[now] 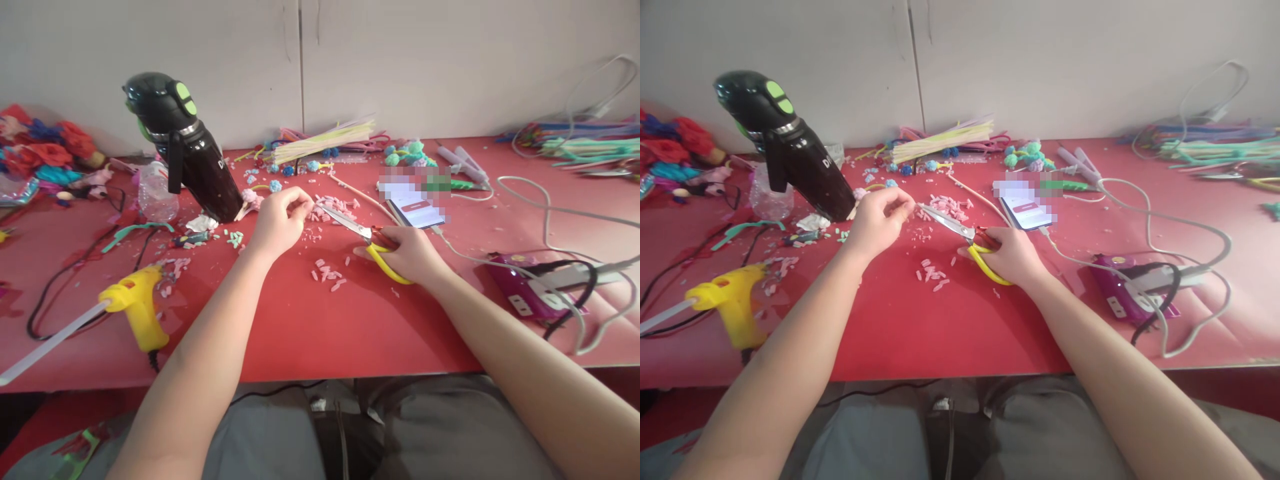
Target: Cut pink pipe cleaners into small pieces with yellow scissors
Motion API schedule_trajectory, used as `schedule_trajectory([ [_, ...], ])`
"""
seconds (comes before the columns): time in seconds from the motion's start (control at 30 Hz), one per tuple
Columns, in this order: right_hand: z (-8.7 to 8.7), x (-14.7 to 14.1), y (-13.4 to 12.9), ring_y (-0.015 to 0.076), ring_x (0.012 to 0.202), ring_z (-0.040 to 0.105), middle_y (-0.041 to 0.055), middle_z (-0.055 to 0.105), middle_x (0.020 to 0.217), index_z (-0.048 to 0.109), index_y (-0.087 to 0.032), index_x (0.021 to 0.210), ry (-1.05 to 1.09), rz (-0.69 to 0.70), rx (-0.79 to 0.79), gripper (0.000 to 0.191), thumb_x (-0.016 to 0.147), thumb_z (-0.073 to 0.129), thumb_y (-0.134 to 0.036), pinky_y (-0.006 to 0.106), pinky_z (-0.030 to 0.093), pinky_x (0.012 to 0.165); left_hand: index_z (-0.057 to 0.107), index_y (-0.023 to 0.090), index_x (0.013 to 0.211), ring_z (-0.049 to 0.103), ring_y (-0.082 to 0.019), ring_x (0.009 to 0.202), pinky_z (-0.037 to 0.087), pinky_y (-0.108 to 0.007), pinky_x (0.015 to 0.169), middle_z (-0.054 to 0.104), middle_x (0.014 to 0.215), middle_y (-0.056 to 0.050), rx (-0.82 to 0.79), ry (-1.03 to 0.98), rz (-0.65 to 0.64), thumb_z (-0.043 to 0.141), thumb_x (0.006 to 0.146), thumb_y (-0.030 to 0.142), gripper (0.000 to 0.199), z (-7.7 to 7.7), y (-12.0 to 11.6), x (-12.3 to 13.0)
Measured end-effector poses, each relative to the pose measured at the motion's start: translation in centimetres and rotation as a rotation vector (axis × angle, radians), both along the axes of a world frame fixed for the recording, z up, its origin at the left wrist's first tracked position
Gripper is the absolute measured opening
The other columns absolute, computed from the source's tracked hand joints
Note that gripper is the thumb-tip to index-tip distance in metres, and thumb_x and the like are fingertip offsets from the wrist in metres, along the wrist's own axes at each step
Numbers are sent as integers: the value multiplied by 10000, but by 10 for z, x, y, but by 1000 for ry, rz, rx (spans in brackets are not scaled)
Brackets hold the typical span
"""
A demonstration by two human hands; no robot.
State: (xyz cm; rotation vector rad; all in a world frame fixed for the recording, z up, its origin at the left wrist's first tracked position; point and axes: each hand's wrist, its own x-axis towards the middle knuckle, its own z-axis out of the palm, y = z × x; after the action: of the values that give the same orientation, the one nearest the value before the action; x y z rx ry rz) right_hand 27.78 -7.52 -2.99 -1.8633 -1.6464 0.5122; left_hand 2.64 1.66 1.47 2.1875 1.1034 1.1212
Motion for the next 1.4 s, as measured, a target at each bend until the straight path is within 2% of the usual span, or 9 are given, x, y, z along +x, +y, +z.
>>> schedule_trajectory([
  [0.23, 0, -1, 1, 125, 636, 250, -47, 248, 621, 298, -263, 602, -3, -17, 32, 808, 631, 755, -928, 337, 219, 562, 617, 214, 761, 612, -164, 702, 505, -302, 705, 692, 735, 0, -34, -3, 1, 636, 939, 103, 211, 0, -1, -1],
  [0.57, -2, 0, -1, 131, 647, 271, -47, 293, 636, 368, -262, 640, 22, 16, 35, 739, 669, 774, -878, 330, 248, 561, 611, 220, 757, 619, -172, 722, 511, -315, 739, 700, 747, -12, -45, -26, -15, 637, 946, 138, 208, -1, -1, 0],
  [0.7, -2, 1, 0, 133, 653, 263, -46, 275, 636, 344, -262, 633, 18, 16, 36, 756, 666, 790, -872, 330, 232, 563, 615, 222, 763, 626, -181, 740, 521, -322, 749, 714, 764, -21, -56, -23, -27, 658, 958, 207, 200, -1, 0, -1],
  [0.83, -1, 1, 1, 131, 655, 251, -44, 256, 635, 297, -261, 618, 2, -1, 27, 798, 651, 793, -884, 332, 209, 567, 602, 218, 743, 616, -177, 735, 508, -328, 756, 703, 751, -15, -62, -25, -18, 636, 951, 168, 217, 0, -2, 0],
  [1.1, -2, 1, 0, 130, 654, 269, -46, 291, 646, 332, -261, 645, 21, -12, 49, 767, 656, 780, -883, 323, 243, 570, 558, 215, 658, 553, -171, 670, 421, -344, 673, 626, 667, -5, -126, -21, -7, 604, 945, 189, 291, 5, -4, 1],
  [1.4, -1, 2, -1, 129, 655, 261, -42, 281, 645, 324, -258, 625, 22, 29, 45, 786, 655, 782, -896, 326, 223, 563, 537, 221, 639, 498, -165, 632, 390, -345, 628, 575, 632, 0, -150, -31, -17, 598, 923, 199, 291, 5, -7, 1],
])
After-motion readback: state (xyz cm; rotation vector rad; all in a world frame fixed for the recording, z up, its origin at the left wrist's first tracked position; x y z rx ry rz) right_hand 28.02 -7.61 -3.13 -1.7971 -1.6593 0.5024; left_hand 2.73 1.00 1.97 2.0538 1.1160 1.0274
